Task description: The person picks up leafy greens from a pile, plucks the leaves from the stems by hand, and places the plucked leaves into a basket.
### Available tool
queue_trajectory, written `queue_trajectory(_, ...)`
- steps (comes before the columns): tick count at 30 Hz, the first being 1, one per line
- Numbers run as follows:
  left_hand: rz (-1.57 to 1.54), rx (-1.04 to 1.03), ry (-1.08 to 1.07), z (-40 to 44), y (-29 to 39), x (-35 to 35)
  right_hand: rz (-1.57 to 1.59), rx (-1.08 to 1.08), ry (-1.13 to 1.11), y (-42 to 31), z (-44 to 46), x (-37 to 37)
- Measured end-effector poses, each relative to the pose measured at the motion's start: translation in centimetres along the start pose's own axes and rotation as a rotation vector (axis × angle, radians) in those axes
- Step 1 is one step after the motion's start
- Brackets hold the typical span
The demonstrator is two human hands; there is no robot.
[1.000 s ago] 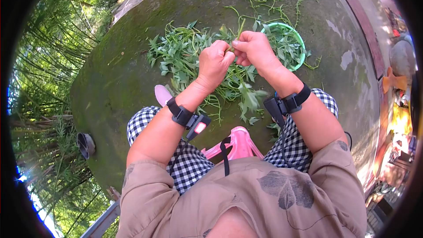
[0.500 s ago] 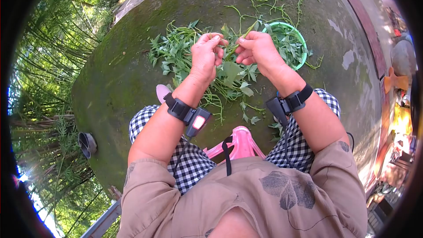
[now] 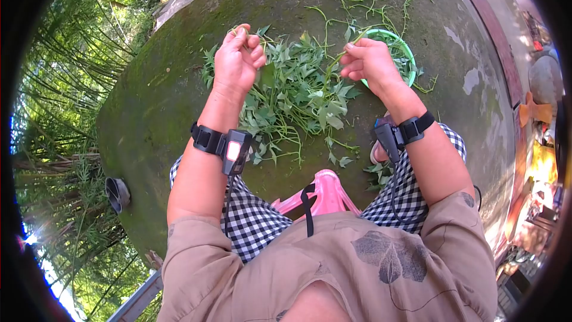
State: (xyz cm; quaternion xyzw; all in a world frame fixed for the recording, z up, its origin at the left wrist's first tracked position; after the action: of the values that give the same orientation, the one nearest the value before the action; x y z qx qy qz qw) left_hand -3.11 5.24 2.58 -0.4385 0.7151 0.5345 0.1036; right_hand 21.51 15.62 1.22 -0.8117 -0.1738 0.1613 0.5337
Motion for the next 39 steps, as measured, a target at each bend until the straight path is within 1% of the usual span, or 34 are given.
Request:
queue_trajectory(3,0.24,0.068,0.05,-0.2,0.2,0.6,0.011,0.003,0.022,-0.2,0.0,0.6)
queue_trajectory(4,0.324,0.076,0.058,-0.9,-0.9,-0.1,0.01,0.005,0.029,-0.1,0.0,0.7)
queue_trajectory(5,0.496,0.131,0.105,-1.6,-1.9,-0.8,0.008,0.006,0.035,-0.2,0.0,0.7)
queue_trajectory(7,0.635,0.283,-0.002,-2.2,-4.9,-1.3,0.016,0.004,0.009,-0.4,-0.2,0.1)
queue_trajectory(9,0.553,0.444,-0.054,-2.4,-7.6,-0.9,0.07,-0.017,-0.036,-0.7,-0.4,-0.6)
queue_trajectory(10,0.546,0.471,-0.054,-2.4,-8.4,-0.9,0.122,-0.034,-0.066,-0.8,-0.5,-1.0)
queue_trajectory(14,0.492,0.495,-0.262,-2.4,-8.8,-1.9,0.227,-0.051,-0.159,-1.0,0.2,-0.8)
queue_trajectory(16,0.468,0.504,-0.374,-2.4,-8.2,-2.1,0.204,-0.031,-0.179,-1.5,0.3,-0.6)
queue_trajectory(19,0.43,0.493,-0.424,-2.7,-8.0,-2.3,0.16,-0.043,-0.203,-1.5,0.2,-0.4)
queue_trajectory(22,0.319,0.537,-0.514,-3.2,-8.0,-3.0,0.135,-0.089,-0.227,-1.3,0.1,-0.4)
queue_trajectory(25,0.249,0.606,-0.509,-3.1,-8.5,-2.8,0.106,-0.132,-0.246,-1.2,-0.2,-0.6)
queue_trajectory(26,0.258,0.586,-0.496,-3.1,-8.6,-2.7,0.093,-0.144,-0.252,-1.2,-0.3,-0.8)
queue_trajectory(28,0.276,0.549,-0.469,-3.3,-8.6,-2.9,0.097,-0.118,-0.267,-1.1,-0.3,-0.9)
queue_trajectory(31,0.23,0.573,-0.529,-3.4,-8.8,-3.0,0.114,-0.095,-0.264,-0.7,-0.2,-1.1)
queue_trajectory(32,0.236,0.616,-0.527,-3.4,-9.0,-2.9,0.121,-0.089,-0.257,-0.6,-0.2,-1.1)
queue_trajectory(34,0.248,0.702,-0.522,-3.4,-9.3,-2.6,-0.047,-0.06,-0.254,-1.6,-0.7,-1.4)
queue_trajectory(35,0.215,0.711,-0.493,-3.3,-9.5,-2.5,-0.131,-0.046,-0.253,-2.1,-1.1,-1.7)
queue_trajectory(37,0.147,0.728,-0.432,-3.3,-9.8,-2.3,-0.2,0.014,-0.305,-2.9,-1.9,-2.4)
queue_trajectory(38,0.203,0.702,-0.367,-3.2,-9.9,-2.1,-0.234,0.042,-0.331,-2.9,-2.1,-2.7)
queue_trajectory(39,0.259,0.677,-0.301,-3.2,-9.9,-2.1,-0.306,0.116,-0.317,-2.7,-2.3,-3.0)
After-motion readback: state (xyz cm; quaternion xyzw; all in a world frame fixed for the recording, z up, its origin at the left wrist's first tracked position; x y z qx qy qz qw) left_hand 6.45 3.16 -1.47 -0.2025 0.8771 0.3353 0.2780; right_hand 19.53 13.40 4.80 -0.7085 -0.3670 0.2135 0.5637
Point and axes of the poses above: each hand's wrist, its own z-axis towards the middle knuckle, its own x-axis out of the back of the hand, y = z × x, the point moved 2 cm from there along z, towards the middle knuckle, and after that the axes turned 7 degrees about x, right-handed, at the moved point
